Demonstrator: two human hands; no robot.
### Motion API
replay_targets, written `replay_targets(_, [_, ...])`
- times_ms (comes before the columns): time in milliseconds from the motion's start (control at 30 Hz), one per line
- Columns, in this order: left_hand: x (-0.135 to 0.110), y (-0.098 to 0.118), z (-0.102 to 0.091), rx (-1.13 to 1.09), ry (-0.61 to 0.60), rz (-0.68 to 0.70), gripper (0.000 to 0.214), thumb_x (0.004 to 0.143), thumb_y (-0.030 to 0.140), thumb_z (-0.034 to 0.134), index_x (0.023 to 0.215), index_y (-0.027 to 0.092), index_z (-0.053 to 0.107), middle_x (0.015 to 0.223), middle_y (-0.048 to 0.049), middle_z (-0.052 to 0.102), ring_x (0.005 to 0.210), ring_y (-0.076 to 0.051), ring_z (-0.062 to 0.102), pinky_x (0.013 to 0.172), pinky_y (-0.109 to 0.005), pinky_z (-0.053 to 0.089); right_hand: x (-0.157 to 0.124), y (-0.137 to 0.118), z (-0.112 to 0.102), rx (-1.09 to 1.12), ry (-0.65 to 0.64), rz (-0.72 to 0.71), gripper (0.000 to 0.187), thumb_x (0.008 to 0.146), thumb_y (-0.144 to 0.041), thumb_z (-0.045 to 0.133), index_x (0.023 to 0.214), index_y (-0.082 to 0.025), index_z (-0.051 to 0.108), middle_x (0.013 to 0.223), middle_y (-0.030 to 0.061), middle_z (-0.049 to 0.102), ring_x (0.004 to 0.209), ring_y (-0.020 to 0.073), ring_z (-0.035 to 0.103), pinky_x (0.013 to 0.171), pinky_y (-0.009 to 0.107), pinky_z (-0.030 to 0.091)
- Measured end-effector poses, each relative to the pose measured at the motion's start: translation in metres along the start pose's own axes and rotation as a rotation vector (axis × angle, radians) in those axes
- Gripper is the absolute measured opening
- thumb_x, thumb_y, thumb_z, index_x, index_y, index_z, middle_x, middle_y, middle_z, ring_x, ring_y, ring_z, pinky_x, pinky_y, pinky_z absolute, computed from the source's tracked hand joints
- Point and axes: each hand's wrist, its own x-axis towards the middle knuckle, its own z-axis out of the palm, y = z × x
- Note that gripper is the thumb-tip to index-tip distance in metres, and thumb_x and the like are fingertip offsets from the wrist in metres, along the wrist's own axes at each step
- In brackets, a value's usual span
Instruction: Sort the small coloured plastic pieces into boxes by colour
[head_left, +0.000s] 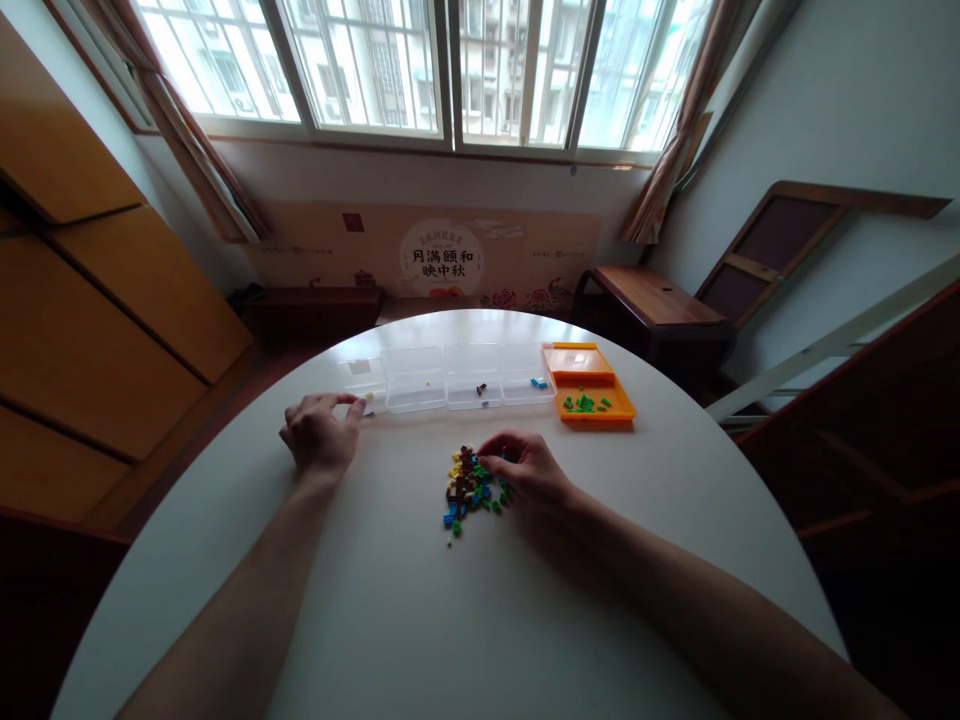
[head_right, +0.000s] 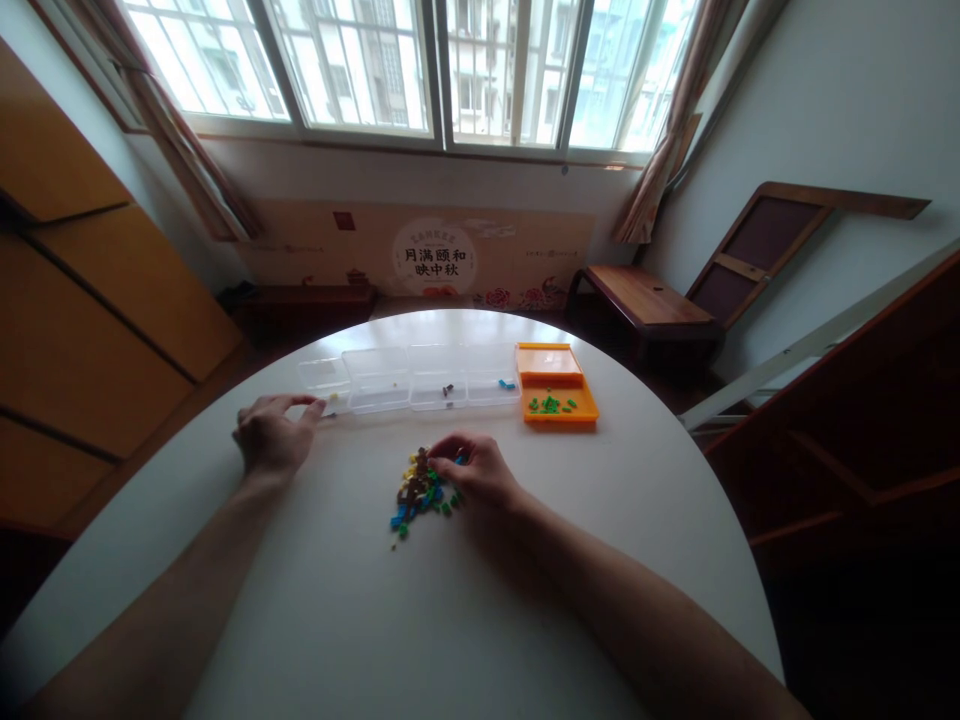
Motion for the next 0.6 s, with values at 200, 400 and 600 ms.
replay_targets(200, [0.005, -0.007, -0.001, -0.139, 0.077, -0.104, 0.027, 0.081, 0.037, 0.058, 0.095, 0.017, 0.07, 0.103, -0.0111, 0.065, 0.101, -0.03, 0.057, 0.093, -0.044, 0.044, -0.001, -0.002, 0.0, -0.002, 0.023, -0.012, 0.014, 0.072, -0.03, 0.069, 0.079, -0.019, 0.071, 0.073, 0.0019, 0.069, 0.066, 0.0135, 0.06, 0.062, 0.026, 0.046])
replay_targets(400, [-0.009, 0.008, 0.0, -0.233, 0.125, 0.087, 0.021, 0.081, 0.034, 0.057, 0.084, 0.017, 0.069, 0.094, -0.0076, 0.067, 0.097, -0.026, 0.059, 0.096, -0.042, 0.043, 0.003, 0.001, -0.005, -0.154, 0.135, -0.064, 0.011, 0.074, -0.028, 0.067, 0.079, -0.019, 0.07, 0.077, 0.0024, 0.071, 0.072, 0.0153, 0.063, 0.071, 0.029, 0.046])
replay_targets(600, [-0.042, 0.039, 0.004, -0.36, -0.277, 0.697, 0.012, 0.083, 0.028, 0.06, 0.082, 0.022, 0.07, 0.096, -0.0044, 0.067, 0.097, -0.022, 0.057, 0.091, -0.039, 0.044, 0.003, 0.0, -0.008, -0.292, 0.191, -0.133, 0.008, 0.076, -0.024, 0.064, 0.079, -0.019, 0.07, 0.079, 0.0025, 0.071, 0.076, 0.0159, 0.06, 0.072, 0.029, 0.045])
